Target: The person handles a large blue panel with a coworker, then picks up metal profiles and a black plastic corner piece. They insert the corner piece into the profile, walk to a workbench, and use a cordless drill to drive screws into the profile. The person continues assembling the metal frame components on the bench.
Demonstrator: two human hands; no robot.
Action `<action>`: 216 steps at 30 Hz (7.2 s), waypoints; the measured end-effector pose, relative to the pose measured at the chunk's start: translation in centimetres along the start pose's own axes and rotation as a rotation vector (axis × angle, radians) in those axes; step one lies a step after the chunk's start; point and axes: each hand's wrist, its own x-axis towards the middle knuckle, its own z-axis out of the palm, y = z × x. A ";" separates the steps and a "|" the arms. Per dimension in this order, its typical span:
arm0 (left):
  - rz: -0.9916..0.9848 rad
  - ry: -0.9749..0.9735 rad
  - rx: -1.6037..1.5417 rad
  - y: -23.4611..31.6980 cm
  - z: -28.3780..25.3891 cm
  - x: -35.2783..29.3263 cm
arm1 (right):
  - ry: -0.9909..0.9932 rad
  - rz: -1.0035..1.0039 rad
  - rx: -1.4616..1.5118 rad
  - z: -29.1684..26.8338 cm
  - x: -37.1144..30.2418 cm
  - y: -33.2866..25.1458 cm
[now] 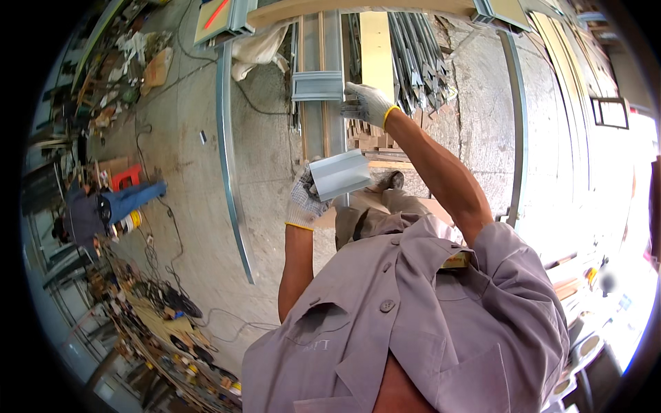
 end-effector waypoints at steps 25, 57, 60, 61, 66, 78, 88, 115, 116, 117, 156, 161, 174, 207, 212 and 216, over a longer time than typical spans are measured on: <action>-0.139 -0.154 0.496 -12.5 17.9 13.7 | 0.197 -0.149 -0.294 -17.3 -21.6 -7.8; 0.502 -0.158 0.931 -34.7 36.4 36.1 | 0.370 -1.025 -0.783 -40.6 -12.9 -29.7; 0.656 -0.313 1.113 -32.6 35.5 33.6 | 0.207 -0.845 -0.515 -39.1 -13.8 -28.2; 0.537 -0.340 0.967 -32.1 35.1 32.7 | 0.214 -0.770 -0.478 -37.8 -14.5 -28.1; 1.042 -0.405 1.422 -29.7 32.6 31.9 | -0.032 -0.497 0.072 -35.7 -15.2 -26.1; 1.190 -0.648 1.485 -32.5 34.9 39.4 | 0.070 -0.427 0.197 -41.8 -9.0 -28.6; 0.469 -0.280 0.783 -34.1 37.5 45.3 | 0.198 -0.645 -0.030 -42.1 -6.3 -33.8; 0.489 -0.313 0.718 -36.3 39.3 46.0 | 0.518 -0.745 -0.309 -41.6 -5.0 -33.3; 0.513 -0.304 0.723 -36.3 39.3 46.4 | 0.502 -0.768 -0.344 -42.5 -4.6 -33.5; 0.526 -0.291 0.727 -36.4 39.1 46.7 | 0.495 -0.784 -0.381 -42.8 -4.6 -33.4; 0.471 -0.251 0.820 -36.5 34.9 41.2 | 0.628 -0.876 -0.448 -39.1 -7.7 -29.4; 0.443 -0.233 0.659 -32.6 27.3 31.4 | 0.434 -0.591 -0.475 -34.2 -13.0 -23.7; 0.778 -0.103 0.828 -14.1 10.2 9.3 | -0.074 0.091 -0.056 -11.6 -12.4 -7.8; 0.996 0.945 0.760 -3.7 -0.5 -2.4 | -0.166 0.373 0.002 35.6 42.2 -25.8; 1.008 0.883 0.910 -0.4 3.6 -1.2 | -0.466 -0.052 -0.629 33.4 42.9 -27.7; 1.064 0.872 1.037 1.2 4.6 -0.2 | -0.109 0.099 -0.491 33.4 40.4 -29.1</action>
